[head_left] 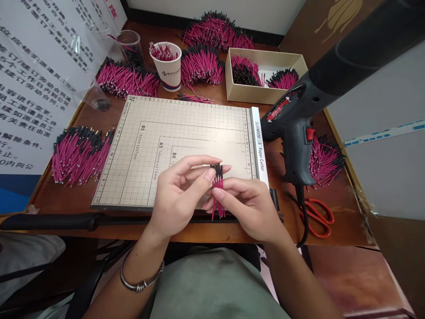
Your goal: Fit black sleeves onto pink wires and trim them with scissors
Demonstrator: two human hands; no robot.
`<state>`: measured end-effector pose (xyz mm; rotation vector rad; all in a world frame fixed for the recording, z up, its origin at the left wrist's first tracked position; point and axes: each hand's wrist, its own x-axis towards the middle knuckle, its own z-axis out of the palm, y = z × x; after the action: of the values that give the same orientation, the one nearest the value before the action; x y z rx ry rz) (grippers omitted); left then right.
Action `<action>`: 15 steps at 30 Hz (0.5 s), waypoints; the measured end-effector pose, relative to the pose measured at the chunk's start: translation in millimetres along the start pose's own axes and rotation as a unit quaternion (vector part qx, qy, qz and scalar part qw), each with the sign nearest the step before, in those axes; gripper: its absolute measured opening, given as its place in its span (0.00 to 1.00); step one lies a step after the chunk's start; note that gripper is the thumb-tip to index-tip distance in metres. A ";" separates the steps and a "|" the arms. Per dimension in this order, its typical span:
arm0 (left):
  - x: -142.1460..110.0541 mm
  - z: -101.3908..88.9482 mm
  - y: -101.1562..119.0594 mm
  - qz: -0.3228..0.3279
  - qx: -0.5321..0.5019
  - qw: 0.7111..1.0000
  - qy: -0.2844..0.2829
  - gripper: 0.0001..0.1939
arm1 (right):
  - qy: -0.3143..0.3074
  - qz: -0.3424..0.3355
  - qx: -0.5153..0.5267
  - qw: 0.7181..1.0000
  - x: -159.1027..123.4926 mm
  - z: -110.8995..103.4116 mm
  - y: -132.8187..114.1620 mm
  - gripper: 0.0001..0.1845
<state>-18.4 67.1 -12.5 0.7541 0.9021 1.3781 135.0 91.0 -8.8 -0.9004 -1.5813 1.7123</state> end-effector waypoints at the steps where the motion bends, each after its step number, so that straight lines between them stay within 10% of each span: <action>1: 0.4 0.3 -0.1 0.002 0.001 1.000 0.001 0.04 | 0.000 0.002 0.000 1.000 0.2 0.1 -0.2 0.15; 15: 0.6 1.9 -1.2 0.010 0.013 1.000 0.008 0.04 | 0.007 -0.014 -0.023 1.000 0.0 0.8 0.1 0.14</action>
<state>-16.2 67.7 -12.7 0.7750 0.9298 1.3943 134.4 90.6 -8.8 -0.9076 -1.6223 1.6531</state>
